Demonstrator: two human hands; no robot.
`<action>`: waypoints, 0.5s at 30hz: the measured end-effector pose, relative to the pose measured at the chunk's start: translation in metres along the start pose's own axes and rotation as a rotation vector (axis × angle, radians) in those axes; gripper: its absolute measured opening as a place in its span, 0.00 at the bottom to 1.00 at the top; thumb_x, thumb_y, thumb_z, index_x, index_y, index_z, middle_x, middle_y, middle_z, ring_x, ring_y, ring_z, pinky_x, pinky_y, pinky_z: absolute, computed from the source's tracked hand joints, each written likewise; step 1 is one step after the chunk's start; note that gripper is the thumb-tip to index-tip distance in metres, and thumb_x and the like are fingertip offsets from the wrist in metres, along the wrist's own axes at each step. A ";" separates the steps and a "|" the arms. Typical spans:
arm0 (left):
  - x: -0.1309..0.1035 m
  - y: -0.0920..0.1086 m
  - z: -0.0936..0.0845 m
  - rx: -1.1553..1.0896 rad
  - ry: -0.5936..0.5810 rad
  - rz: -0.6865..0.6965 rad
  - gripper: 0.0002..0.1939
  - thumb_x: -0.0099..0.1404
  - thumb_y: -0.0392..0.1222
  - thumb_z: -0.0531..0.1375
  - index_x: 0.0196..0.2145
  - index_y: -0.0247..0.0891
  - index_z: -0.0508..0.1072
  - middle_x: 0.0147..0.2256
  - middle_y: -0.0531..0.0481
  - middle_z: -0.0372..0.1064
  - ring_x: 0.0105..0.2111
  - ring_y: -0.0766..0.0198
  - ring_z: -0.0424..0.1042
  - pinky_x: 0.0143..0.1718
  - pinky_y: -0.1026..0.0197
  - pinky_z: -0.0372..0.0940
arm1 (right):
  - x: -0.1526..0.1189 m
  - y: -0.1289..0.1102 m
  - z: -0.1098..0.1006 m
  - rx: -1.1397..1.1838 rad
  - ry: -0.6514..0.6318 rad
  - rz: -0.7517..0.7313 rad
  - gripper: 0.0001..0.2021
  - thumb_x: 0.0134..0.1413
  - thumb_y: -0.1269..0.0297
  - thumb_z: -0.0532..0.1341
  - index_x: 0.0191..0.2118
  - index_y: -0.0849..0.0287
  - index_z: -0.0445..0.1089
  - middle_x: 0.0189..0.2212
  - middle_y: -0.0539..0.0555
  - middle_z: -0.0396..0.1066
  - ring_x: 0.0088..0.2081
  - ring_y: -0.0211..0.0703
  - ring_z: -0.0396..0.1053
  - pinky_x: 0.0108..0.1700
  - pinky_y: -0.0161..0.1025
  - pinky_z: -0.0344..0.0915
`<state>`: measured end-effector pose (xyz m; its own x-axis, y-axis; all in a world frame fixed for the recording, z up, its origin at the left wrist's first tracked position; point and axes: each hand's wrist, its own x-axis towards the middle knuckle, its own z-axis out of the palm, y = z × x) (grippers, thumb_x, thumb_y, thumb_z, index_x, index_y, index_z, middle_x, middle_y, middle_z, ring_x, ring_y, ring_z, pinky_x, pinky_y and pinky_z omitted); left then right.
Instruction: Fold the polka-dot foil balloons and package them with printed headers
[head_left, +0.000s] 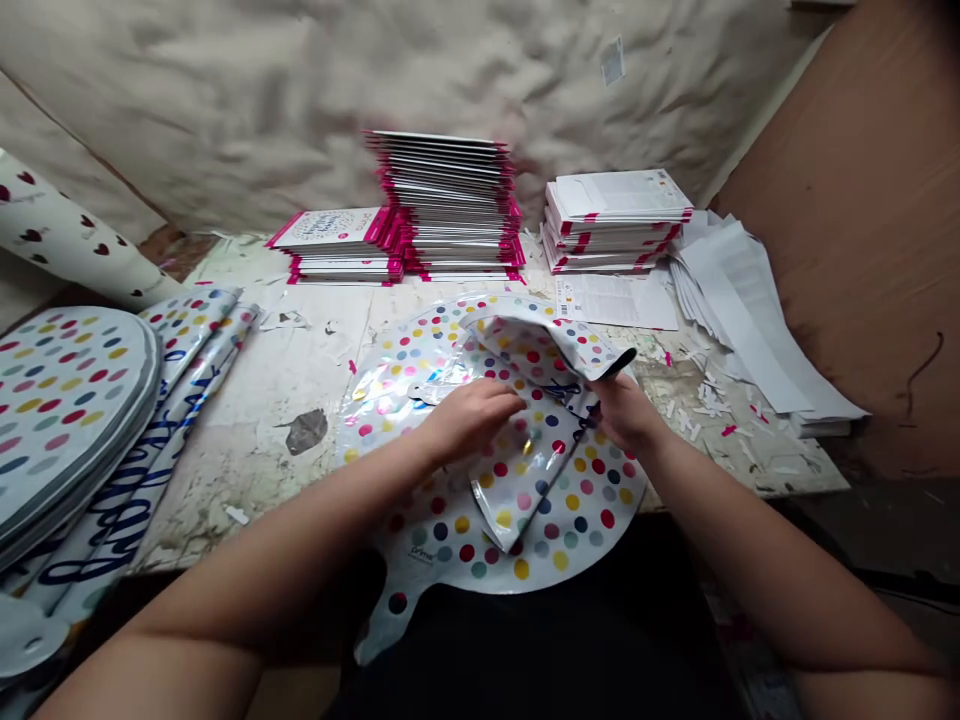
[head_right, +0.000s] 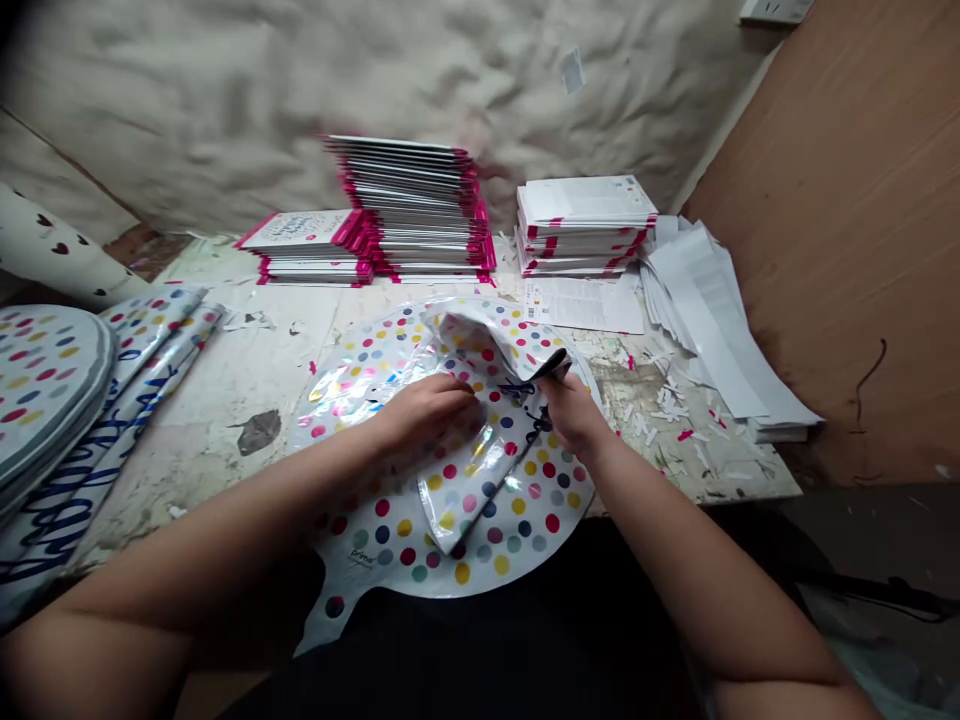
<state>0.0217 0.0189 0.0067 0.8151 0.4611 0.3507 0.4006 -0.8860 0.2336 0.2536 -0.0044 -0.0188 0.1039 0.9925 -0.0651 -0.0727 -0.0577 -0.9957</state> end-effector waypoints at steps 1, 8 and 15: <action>0.008 -0.011 0.008 -0.011 -0.067 -0.020 0.12 0.65 0.38 0.50 0.41 0.35 0.72 0.39 0.44 0.71 0.38 0.61 0.70 0.38 0.61 0.66 | 0.002 -0.002 -0.001 0.035 0.036 0.008 0.16 0.49 0.54 0.60 0.42 0.56 0.71 0.41 0.53 0.74 0.47 0.49 0.69 0.48 0.46 0.67; 0.035 -0.059 0.019 0.009 -0.384 -0.240 0.43 0.54 0.61 0.58 0.60 0.31 0.55 0.61 0.34 0.46 0.60 0.46 0.48 0.58 0.48 0.48 | 0.002 -0.027 -0.010 -0.134 0.029 -0.146 0.18 0.54 0.49 0.56 0.44 0.55 0.70 0.43 0.53 0.73 0.49 0.49 0.68 0.50 0.46 0.66; 0.021 -0.085 0.003 0.046 -0.197 -0.546 0.38 0.53 0.59 0.58 0.57 0.36 0.59 0.59 0.39 0.54 0.58 0.46 0.53 0.57 0.47 0.51 | -0.030 -0.015 -0.004 -0.935 -0.386 -0.469 0.19 0.58 0.66 0.53 0.56 0.52 0.63 0.56 0.54 0.62 0.58 0.51 0.57 0.57 0.51 0.59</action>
<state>0.0062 0.1035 -0.0083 0.5462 0.8375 0.0141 0.7989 -0.5259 0.2919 0.2558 -0.0337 -0.0017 -0.4021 0.8949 0.1938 0.6851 0.4344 -0.5848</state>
